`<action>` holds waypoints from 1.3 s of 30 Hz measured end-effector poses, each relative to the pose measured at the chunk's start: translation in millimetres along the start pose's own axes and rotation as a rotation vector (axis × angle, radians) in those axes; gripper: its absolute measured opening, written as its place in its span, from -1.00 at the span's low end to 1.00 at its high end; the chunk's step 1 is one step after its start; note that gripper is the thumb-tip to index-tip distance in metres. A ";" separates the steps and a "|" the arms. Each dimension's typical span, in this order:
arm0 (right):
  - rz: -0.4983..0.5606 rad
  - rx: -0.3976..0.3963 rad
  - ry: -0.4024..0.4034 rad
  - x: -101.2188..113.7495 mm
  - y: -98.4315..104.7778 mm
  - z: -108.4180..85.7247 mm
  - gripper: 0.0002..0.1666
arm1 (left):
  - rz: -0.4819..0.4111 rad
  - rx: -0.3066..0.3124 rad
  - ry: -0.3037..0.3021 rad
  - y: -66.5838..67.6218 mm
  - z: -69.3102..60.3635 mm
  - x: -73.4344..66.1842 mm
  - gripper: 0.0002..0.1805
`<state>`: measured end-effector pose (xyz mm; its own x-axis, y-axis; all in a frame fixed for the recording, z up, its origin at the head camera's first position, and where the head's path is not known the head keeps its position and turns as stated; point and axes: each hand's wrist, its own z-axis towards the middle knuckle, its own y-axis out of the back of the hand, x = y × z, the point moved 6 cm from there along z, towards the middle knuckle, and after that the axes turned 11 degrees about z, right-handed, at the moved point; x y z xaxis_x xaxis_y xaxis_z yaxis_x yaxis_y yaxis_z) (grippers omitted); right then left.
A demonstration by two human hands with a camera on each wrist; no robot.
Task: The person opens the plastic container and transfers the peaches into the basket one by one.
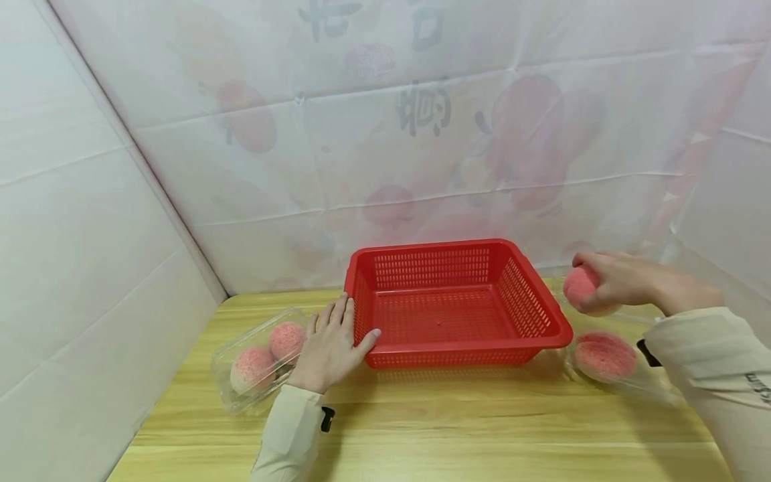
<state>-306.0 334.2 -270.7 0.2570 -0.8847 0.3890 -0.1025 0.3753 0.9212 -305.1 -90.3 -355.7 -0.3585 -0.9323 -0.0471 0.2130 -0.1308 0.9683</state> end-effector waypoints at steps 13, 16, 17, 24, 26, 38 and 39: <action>-0.017 -0.005 0.036 9.3 -1.7 3.0 -0.33 | 0.000 -0.005 0.004 -0.3 -0.1 -0.1 -0.10; -0.019 0.000 0.030 9.9 -2.6 3.6 -0.33 | 0.002 -0.004 0.004 -0.4 0.0 -0.1 -0.10; -0.022 0.002 0.031 10.1 -2.9 3.9 -0.32 | 0.002 -0.004 0.003 -0.4 -0.1 -0.1 -0.10; 0.004 0.005 0.027 9.9 -4.9 7.4 -0.35 | -0.002 0.002 0.010 -1.3 -0.1 0.6 -0.11; 0.016 0.015 0.026 9.0 -6.1 8.1 -0.35 | 0.000 0.007 0.012 -1.3 0.0 0.5 -0.11; 0.036 0.043 0.034 7.2 -7.4 11.6 -0.34 | -0.015 0.018 0.004 -1.9 2.9 -3.4 -0.10; 0.033 0.042 0.033 7.7 -7.1 12.4 -0.34 | -0.014 0.018 0.005 -2.0 3.0 -3.4 -0.10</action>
<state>-315.2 321.3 -274.2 0.2841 -0.8621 0.4195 -0.1514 0.3917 0.9075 -307.1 -85.8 -356.7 -0.3572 -0.9319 -0.0622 0.1912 -0.1381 0.9718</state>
